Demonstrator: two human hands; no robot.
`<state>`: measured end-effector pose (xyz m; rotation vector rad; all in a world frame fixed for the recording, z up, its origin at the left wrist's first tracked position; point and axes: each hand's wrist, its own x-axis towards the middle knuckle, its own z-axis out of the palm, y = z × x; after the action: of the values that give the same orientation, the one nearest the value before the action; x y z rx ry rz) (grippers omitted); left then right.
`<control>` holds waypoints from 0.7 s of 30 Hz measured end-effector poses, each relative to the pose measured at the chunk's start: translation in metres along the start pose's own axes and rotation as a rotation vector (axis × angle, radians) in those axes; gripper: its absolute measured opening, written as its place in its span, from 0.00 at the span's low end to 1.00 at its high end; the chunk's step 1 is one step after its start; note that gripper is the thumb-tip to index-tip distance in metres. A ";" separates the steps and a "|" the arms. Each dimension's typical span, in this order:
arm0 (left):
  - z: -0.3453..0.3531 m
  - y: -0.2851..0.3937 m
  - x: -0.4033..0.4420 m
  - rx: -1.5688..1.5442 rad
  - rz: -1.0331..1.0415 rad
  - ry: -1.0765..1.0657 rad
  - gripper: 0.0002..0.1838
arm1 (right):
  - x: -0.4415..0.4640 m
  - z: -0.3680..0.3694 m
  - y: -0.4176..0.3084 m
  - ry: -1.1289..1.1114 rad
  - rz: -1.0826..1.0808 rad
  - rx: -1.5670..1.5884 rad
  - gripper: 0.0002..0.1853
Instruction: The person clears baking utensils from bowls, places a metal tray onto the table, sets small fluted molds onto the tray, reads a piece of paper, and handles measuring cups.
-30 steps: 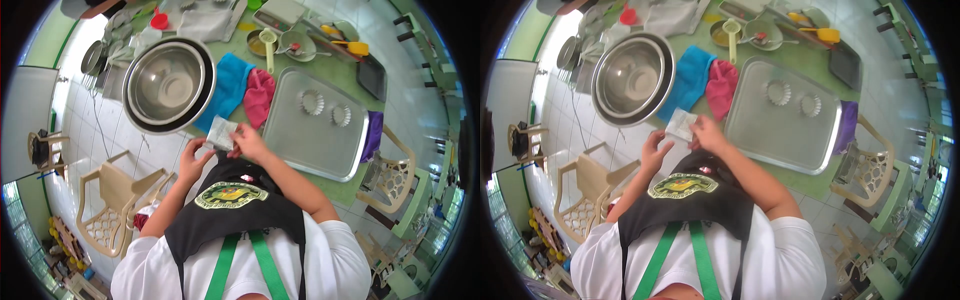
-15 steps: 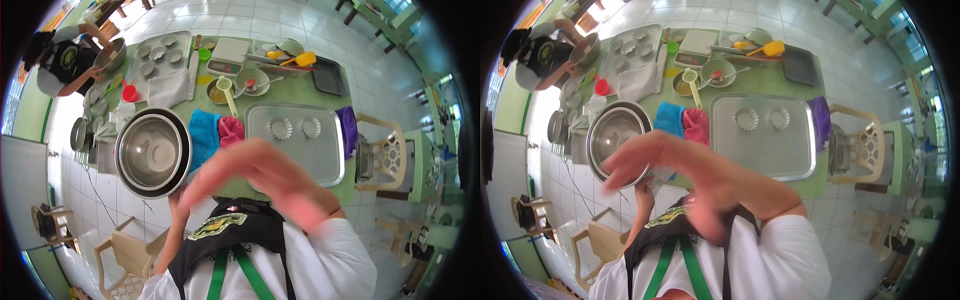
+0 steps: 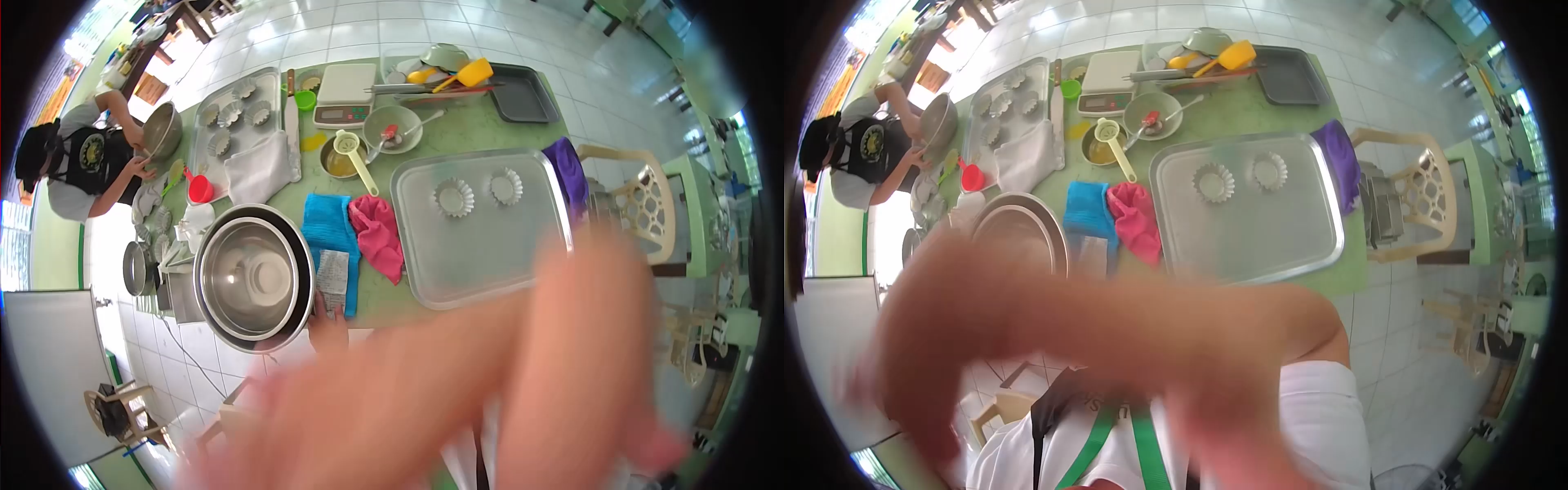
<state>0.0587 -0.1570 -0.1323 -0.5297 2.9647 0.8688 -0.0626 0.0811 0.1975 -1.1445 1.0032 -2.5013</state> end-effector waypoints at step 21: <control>0.006 0.155 0.004 0.099 -0.017 0.300 0.26 | -0.035 -0.438 0.173 0.819 0.940 -0.613 0.13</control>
<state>0.0043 -0.0327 -0.0562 -0.7404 3.2425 0.6902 -0.3745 0.1845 -0.1413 0.3875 1.9730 -1.8250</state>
